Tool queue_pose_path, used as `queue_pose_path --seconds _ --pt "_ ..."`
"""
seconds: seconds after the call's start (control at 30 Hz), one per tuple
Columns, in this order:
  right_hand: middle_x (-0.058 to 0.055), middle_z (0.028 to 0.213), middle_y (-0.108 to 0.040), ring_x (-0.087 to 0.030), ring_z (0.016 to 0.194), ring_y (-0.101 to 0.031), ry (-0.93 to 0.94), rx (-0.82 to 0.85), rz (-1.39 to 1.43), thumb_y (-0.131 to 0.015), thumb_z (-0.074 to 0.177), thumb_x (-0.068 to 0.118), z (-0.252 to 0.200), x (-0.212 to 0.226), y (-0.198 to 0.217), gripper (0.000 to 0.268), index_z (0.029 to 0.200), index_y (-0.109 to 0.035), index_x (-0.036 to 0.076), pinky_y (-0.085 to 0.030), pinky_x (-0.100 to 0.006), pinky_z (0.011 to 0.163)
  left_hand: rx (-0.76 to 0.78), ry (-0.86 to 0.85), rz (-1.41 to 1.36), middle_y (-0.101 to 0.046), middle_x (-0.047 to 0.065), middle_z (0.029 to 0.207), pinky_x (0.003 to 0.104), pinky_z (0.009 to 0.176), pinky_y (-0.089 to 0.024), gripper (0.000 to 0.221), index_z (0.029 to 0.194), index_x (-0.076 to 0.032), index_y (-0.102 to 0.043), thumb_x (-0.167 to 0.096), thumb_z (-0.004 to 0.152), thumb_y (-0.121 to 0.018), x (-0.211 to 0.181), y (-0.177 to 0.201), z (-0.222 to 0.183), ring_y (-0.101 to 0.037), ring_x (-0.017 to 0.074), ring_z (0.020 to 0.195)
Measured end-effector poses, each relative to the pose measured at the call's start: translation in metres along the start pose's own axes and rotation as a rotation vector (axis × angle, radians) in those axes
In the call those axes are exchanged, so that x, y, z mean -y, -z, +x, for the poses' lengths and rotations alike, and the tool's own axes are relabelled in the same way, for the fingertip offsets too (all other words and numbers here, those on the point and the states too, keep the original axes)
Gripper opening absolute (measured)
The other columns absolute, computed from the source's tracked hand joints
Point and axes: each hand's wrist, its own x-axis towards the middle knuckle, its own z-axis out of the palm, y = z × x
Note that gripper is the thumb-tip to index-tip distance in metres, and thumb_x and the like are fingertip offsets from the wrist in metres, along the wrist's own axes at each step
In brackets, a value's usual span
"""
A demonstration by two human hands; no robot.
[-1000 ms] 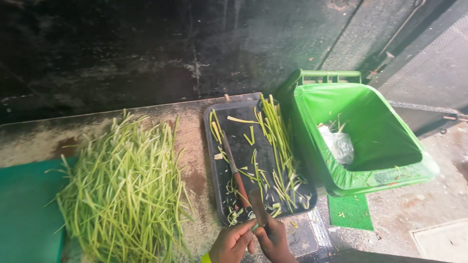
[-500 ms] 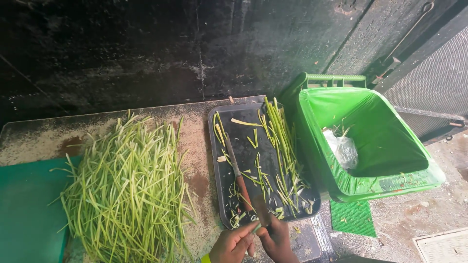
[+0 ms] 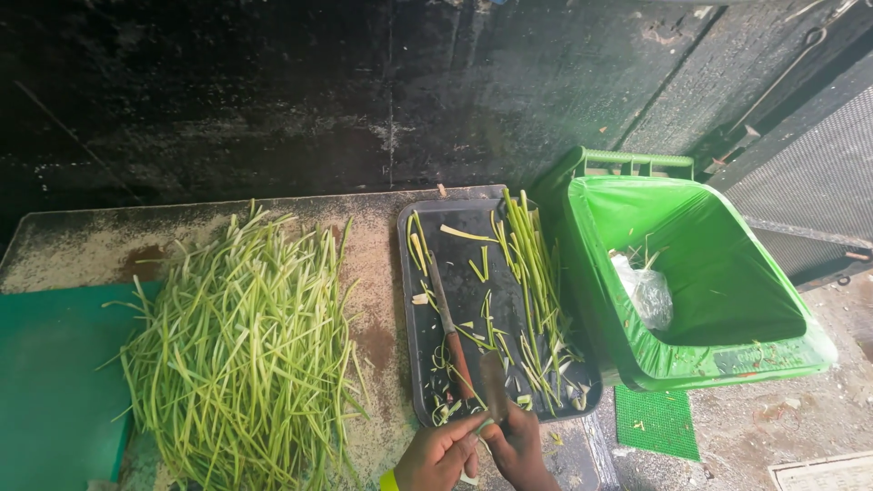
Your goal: The person trims water spinach stems one at a time, cutting off the stem ends with a small knife over a black tray and placing the trimmed stalks on a pile at the left of the table, with cut scraps falling toward the tray and a green waste bin beside the work area.
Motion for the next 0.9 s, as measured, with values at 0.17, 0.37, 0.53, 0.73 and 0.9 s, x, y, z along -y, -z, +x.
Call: queue_pose_path --seconds 0.17,0.37,0.53,0.73,0.9 --pt "-0.006 0.070 -0.068 -0.011 0.063 -0.063 0.010 0.020 0.037 -0.056 0.099 0.055 -0.003 0.004 -0.011 0.058 0.096 -0.068 -0.001 -0.051 -0.030 0.056 -0.046 0.054 0.042 -0.064 -0.001 0.079 0.023 0.063 -0.048 0.042 0.145 -0.005 -0.060 -0.015 0.106 -0.051 -0.005 -0.002 0.000 -0.058 0.0061 0.066" --pt "-0.004 0.061 -0.062 -0.010 0.056 -0.056 -0.073 0.004 0.033 -0.049 0.101 0.052 -0.014 0.004 -0.014 0.056 0.099 -0.069 0.000 -0.045 -0.029 0.052 -0.056 0.067 0.080 -0.061 -0.001 0.070 0.023 0.062 -0.047 0.041 0.144 -0.007 -0.063 -0.018 0.105 -0.054 -0.017 -0.005 -0.004 -0.058 0.0051 0.065" --pt "-0.002 0.056 -0.058 -0.009 0.050 -0.054 -0.140 -0.060 0.105 -0.050 0.101 0.049 -0.026 -0.022 -0.016 0.054 0.093 -0.070 -0.001 -0.042 -0.027 0.046 -0.093 0.075 0.225 -0.065 -0.001 0.068 0.023 0.063 -0.051 0.042 0.144 -0.009 -0.061 -0.021 0.104 -0.055 -0.030 -0.007 -0.011 -0.063 0.0049 0.064" --pt "0.000 0.053 -0.058 -0.008 0.046 -0.057 -0.153 -0.097 0.137 -0.049 0.103 0.050 -0.036 -0.037 -0.025 0.055 0.084 -0.066 0.002 -0.042 -0.026 0.043 -0.092 0.075 0.324 -0.060 0.000 0.065 0.025 0.061 -0.050 0.041 0.142 -0.010 -0.064 -0.022 0.104 -0.054 -0.035 -0.013 -0.006 -0.059 0.0059 0.061" --pt "-0.001 0.060 -0.064 -0.007 0.050 -0.059 -0.088 -0.087 0.274 -0.049 0.101 0.053 -0.030 -0.042 -0.022 0.057 0.093 -0.068 0.000 -0.045 -0.025 0.044 -0.083 0.054 0.122 -0.056 -0.003 0.067 0.023 0.058 -0.045 0.043 0.146 -0.009 -0.062 -0.019 0.106 -0.053 -0.019 -0.015 0.000 -0.054 0.0046 0.062"
